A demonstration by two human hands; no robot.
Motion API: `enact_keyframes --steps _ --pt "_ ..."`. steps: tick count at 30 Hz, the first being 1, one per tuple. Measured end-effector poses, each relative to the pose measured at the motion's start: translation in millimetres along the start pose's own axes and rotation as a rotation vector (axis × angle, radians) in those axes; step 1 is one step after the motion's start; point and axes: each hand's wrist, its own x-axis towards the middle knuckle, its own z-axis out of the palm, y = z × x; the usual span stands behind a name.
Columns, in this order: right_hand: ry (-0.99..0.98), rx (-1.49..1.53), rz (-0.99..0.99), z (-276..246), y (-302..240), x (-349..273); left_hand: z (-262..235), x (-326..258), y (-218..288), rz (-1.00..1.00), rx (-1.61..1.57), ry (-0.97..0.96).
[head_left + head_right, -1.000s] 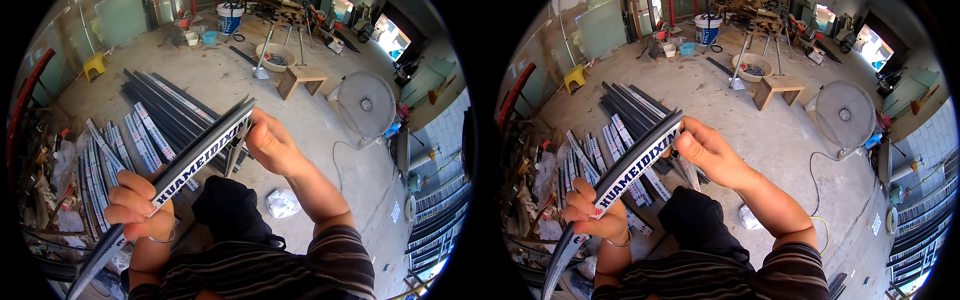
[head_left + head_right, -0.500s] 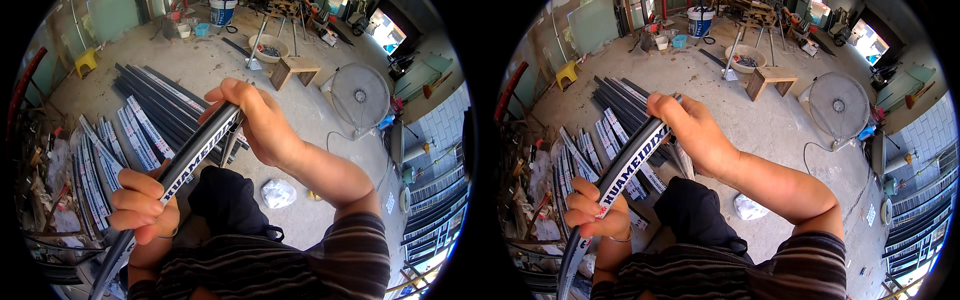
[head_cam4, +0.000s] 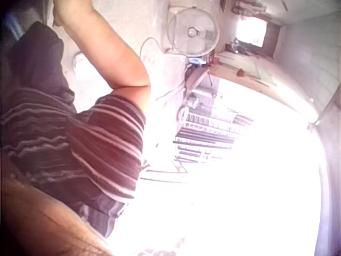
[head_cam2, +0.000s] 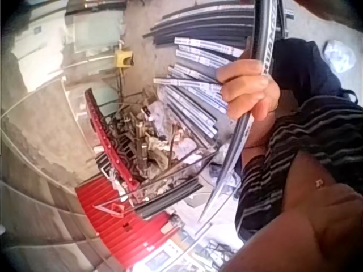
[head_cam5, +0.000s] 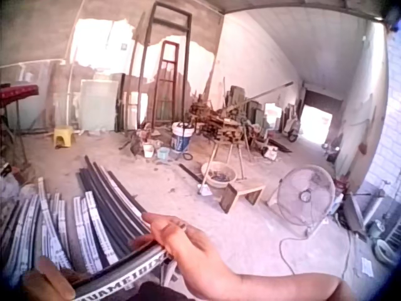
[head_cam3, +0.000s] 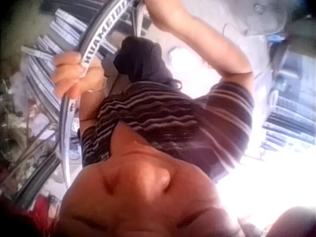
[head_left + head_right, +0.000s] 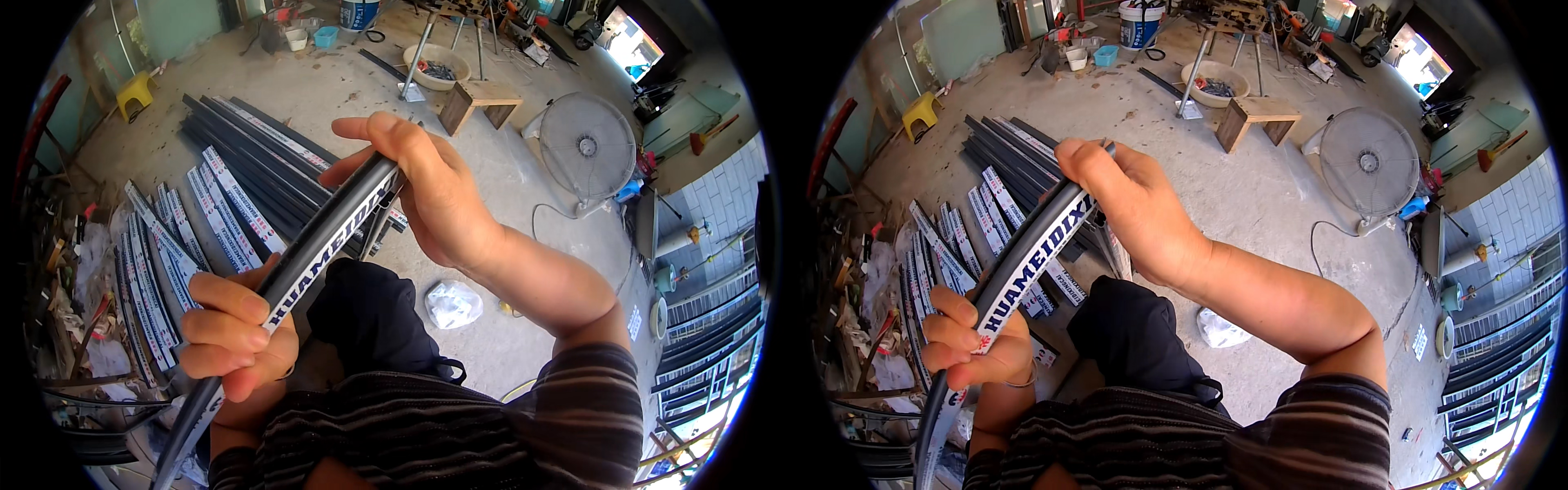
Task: The person organizes various metal pieces on a floor by picking up and placing them into groups, handling several pieces individually and moving a large frame.
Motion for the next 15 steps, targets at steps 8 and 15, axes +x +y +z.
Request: enact_keyframes --steps 8,15 --pt "-0.109 -0.026 0.020 -9.3 -0.4 5.0 -8.2 4.9 6.1 -0.103 0.244 0.013" --pt "-0.156 -0.020 0.048 -17.6 -4.3 8.1 -9.4 4.3 4.3 -0.076 0.174 -0.078"
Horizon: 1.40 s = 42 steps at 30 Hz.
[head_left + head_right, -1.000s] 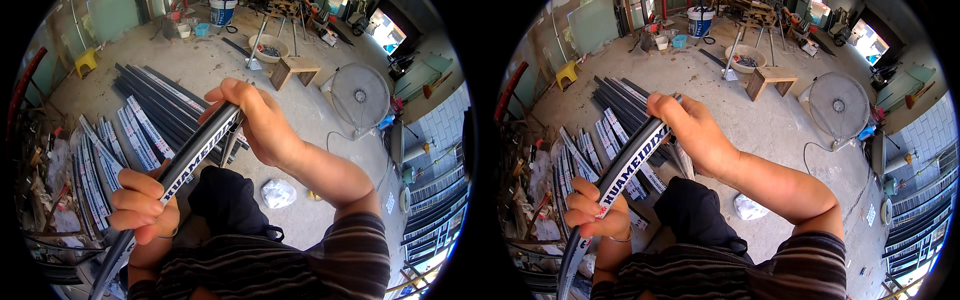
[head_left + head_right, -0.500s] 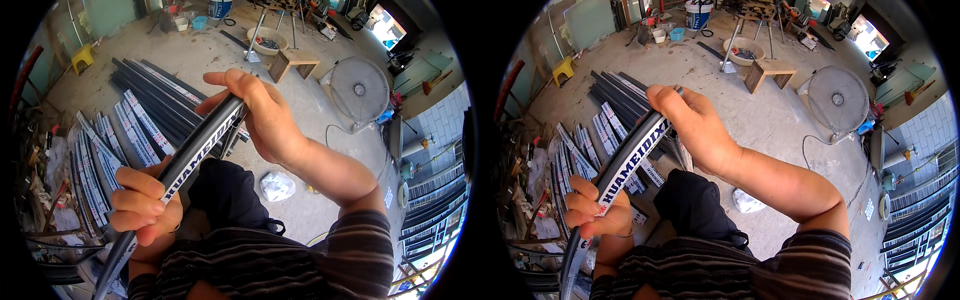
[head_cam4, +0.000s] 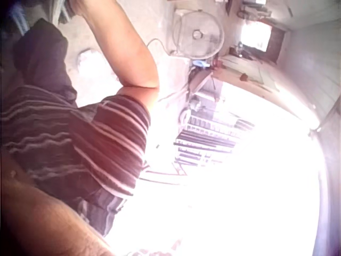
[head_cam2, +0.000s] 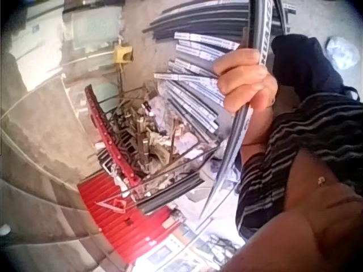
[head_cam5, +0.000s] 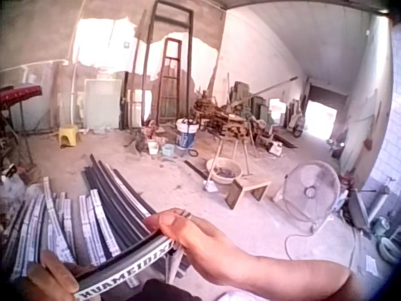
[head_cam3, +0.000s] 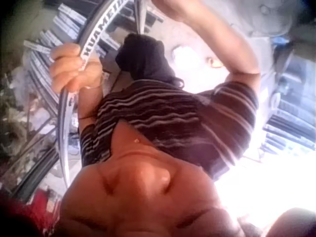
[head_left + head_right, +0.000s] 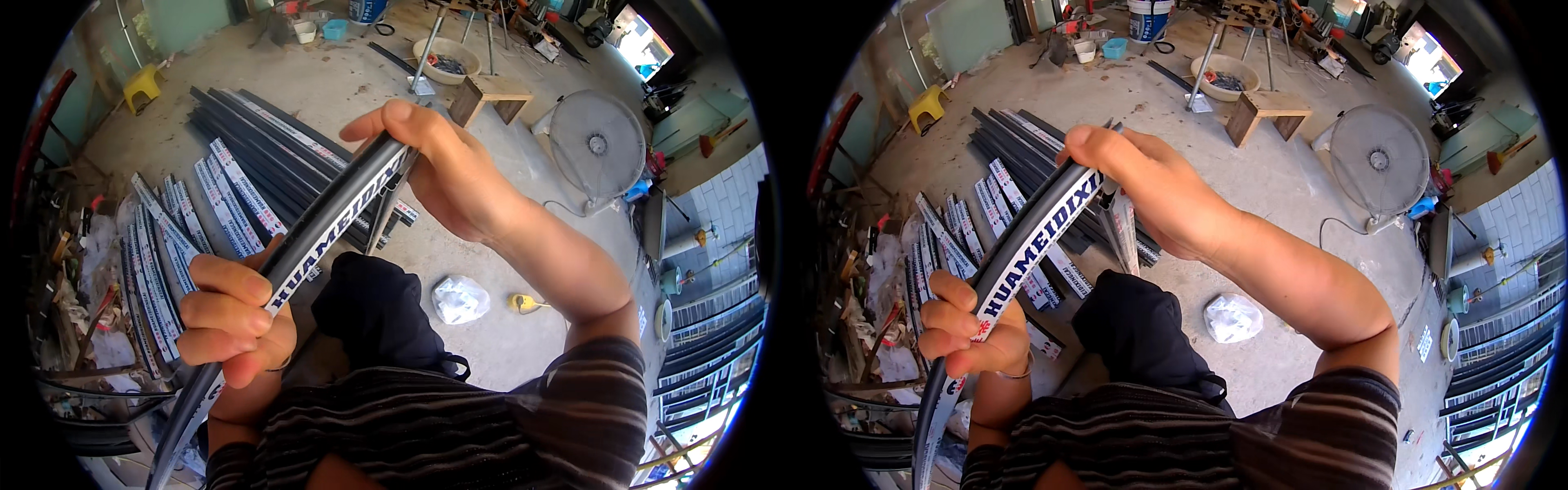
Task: The person organizes various metal pieces on a floor by picking up and placing them into groups, handling several pieces individually and moving a large frame.
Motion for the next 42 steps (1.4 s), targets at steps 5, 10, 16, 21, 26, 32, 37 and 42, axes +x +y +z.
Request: enact_keyframes --steps 5,10,16,21,26,32,37,42 --pt "0.046 0.140 -0.023 3.2 6.8 3.7 6.5 -4.5 -4.0 0.088 -0.130 0.015" --pt "0.059 -0.003 -0.081 7.6 5.8 4.9 7.8 -4.4 -3.5 0.078 -0.065 0.068" --pt "-0.020 -0.026 -0.054 5.0 11.8 8.1 -0.4 3.6 -2.0 0.053 0.104 0.090" --pt "-0.170 0.009 -0.096 -9.1 11.8 11.4 -6.1 4.6 -6.3 0.080 0.075 0.029" --pt "-0.142 -0.019 -0.073 -0.7 6.0 14.7 -9.2 3.2 -0.3 -0.003 0.203 0.073" --pt "-0.151 -0.080 -0.072 -4.3 8.1 9.9 -11.2 1.4 -1.5 -0.074 0.148 0.049" --pt "-0.083 -0.029 -0.057 -0.1 6.3 6.8 -6.1 -4.9 -2.5 0.020 0.089 -0.012" --pt "-0.023 0.063 -0.024 2.9 7.3 0.5 -1.9 -2.7 -8.0 0.142 -0.117 -0.075"
